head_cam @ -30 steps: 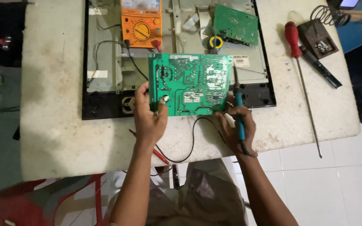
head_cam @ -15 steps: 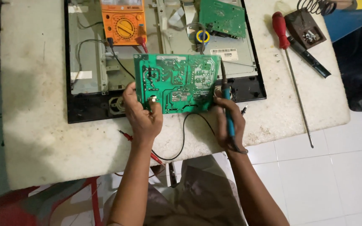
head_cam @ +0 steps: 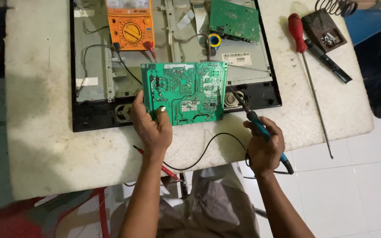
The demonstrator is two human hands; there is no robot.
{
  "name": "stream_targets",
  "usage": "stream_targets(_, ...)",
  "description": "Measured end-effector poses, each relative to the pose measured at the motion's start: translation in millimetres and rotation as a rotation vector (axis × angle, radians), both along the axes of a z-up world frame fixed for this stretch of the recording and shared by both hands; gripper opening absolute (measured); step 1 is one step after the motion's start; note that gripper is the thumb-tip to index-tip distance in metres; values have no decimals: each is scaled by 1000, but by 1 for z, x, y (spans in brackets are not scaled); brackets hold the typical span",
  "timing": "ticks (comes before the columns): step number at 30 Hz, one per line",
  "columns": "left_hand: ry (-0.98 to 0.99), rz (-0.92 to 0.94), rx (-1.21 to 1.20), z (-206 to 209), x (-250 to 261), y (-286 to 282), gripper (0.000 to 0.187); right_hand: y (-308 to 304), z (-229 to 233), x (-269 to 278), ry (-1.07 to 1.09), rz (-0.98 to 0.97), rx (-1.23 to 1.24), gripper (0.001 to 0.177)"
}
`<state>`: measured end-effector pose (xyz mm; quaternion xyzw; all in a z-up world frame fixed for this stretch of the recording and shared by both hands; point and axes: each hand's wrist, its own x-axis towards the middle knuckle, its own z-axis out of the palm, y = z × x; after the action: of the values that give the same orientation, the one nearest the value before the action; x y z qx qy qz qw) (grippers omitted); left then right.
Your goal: The person holds a green circuit board over a disassembled device chassis and uses multimeter probes to test various points on the board. They then use a soldering iron to work on specific components on the circuit board.
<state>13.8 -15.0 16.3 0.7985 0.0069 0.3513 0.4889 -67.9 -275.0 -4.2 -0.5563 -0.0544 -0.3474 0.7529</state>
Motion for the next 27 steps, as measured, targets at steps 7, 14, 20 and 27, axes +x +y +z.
stream_targets(7, -39, -65, -132, -15, 5, -3, 65, -12, -4, -5, 127, -38, 123, 54)
stream_targets(14, -26, -56, -150, -16, 7, -1, 58, -3, -11, -12, 262, -24, 253, 66)
stream_targets(20, -61, 13, 7, 3, 7, -3, 41, 2, 8, -12, 181, 1, -55, 38)
stream_targets(27, -99, 24, 120, 0, 9, -1, 35, 13, 24, -18, 57, -63, -372, 17)
